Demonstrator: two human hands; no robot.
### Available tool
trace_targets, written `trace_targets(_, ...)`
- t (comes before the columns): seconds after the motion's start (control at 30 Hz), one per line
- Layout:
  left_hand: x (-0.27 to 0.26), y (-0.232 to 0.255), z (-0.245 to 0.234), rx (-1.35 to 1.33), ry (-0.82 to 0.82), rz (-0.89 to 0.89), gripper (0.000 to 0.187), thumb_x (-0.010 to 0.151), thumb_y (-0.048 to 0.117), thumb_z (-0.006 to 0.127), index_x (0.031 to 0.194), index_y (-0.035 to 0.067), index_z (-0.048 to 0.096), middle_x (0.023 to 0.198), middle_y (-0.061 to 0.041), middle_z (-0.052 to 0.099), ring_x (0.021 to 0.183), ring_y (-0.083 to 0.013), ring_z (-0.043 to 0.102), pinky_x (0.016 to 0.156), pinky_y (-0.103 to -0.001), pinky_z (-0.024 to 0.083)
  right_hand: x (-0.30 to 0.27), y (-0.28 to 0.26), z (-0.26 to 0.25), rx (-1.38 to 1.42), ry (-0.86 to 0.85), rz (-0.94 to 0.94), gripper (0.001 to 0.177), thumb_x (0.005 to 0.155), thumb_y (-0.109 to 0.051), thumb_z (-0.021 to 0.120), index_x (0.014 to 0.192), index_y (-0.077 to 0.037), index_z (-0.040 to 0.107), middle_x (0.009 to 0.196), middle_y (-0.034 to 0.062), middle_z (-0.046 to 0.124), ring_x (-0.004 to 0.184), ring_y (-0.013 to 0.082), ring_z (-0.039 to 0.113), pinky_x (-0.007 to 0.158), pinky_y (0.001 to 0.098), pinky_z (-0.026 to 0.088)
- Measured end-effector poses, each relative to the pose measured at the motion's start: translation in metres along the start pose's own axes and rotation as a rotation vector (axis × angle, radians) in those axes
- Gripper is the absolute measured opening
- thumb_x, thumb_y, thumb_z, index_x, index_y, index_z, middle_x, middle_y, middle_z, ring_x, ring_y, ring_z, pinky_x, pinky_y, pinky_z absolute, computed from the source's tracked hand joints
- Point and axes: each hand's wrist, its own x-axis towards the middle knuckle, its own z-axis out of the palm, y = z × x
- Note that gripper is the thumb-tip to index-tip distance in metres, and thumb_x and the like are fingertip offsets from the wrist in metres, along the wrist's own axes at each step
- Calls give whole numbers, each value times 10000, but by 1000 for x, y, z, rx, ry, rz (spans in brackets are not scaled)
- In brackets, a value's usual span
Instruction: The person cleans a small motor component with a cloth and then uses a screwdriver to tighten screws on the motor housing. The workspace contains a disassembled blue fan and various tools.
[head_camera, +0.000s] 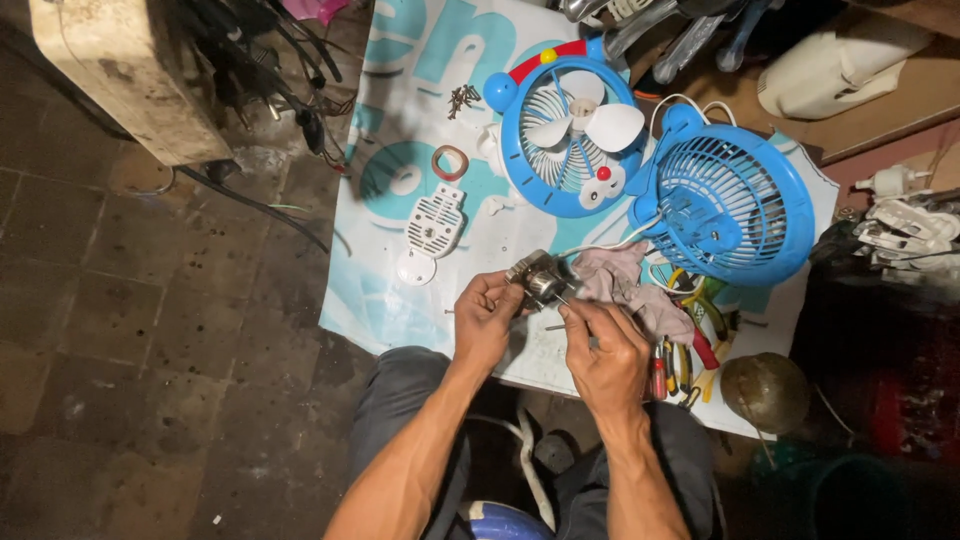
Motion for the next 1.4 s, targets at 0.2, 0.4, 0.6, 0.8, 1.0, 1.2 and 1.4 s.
trace_targets(0.2, -3, 5, 4, -8, -23, -25, 292, 946, 170, 714, 1124, -43, 622, 888, -154, 747, 738, -141, 707, 707, -305, 630, 6, -7, -5, -25, 16, -66, 35, 891, -29, 758, 885, -63, 761, 746, 86, 690, 676, 293, 690, 609, 346, 551)
trace_targets(0.4, -1, -8, 2, -6, -32, -38, 286, 958, 185, 703, 1123, -34, 620, 859, -135, 736, 711, -151, 711, 685, -298, 633, 7, -6, -4, -45, 17, -94, 34, 894, -29, 753, 891, -63, 756, 754, 82, 687, 679, 291, 687, 621, 351, 552)
trace_targets(0.6, -3, -4, 6, -14, -36, -36, 293, 954, 184, 701, 1122, -45, 628, 864, -148, 741, 739, -154, 713, 710, -319, 637, 12, -12, -9, -108, -14, -118, 24, 909, -50, 737, 893, -66, 743, 748, 79, 672, 681, 294, 679, 623, 353, 549)
trace_targets(0.8, -2, -11, 4, 10, -51, -9, 300, 941, 180, 720, 1125, -40, 633, 868, -147, 739, 760, -149, 711, 718, -325, 637, 13, -14, -11, -152, -45, -140, 49, 938, -66, 704, 914, -61, 746, 737, 77, 660, 681, 289, 677, 626, 348, 553)
trace_targets(1.0, -7, -3, 7, 23, -96, -1, 302, 928, 159, 729, 1129, -46, 635, 852, -144, 735, 735, -140, 704, 701, -303, 626, 14, -12, -12, -185, -58, -186, 50, 936, -51, 704, 903, -61, 740, 750, 64, 658, 690, 265, 668, 647, 319, 549)
trace_targets(1.2, -7, -1, 8, 19, -107, -1, 258, 941, 125, 709, 1121, -43, 631, 837, -142, 730, 725, -136, 701, 681, -288, 614, 14, -8, -11, -173, -61, -182, 52, 936, -42, 708, 903, -70, 735, 761, 69, 659, 705, 284, 665, 656, 344, 555)
trace_targets(1.4, -9, 2, 11, 20, -105, 18, 250, 929, 97, 720, 1112, -52, 637, 810, -138, 715, 710, -142, 698, 663, -286, 602, 13, -8, -9, -182, -53, -191, 67, 942, -32, 699, 900, -68, 737, 755, 63, 650, 703, 274, 659, 663, 326, 557)
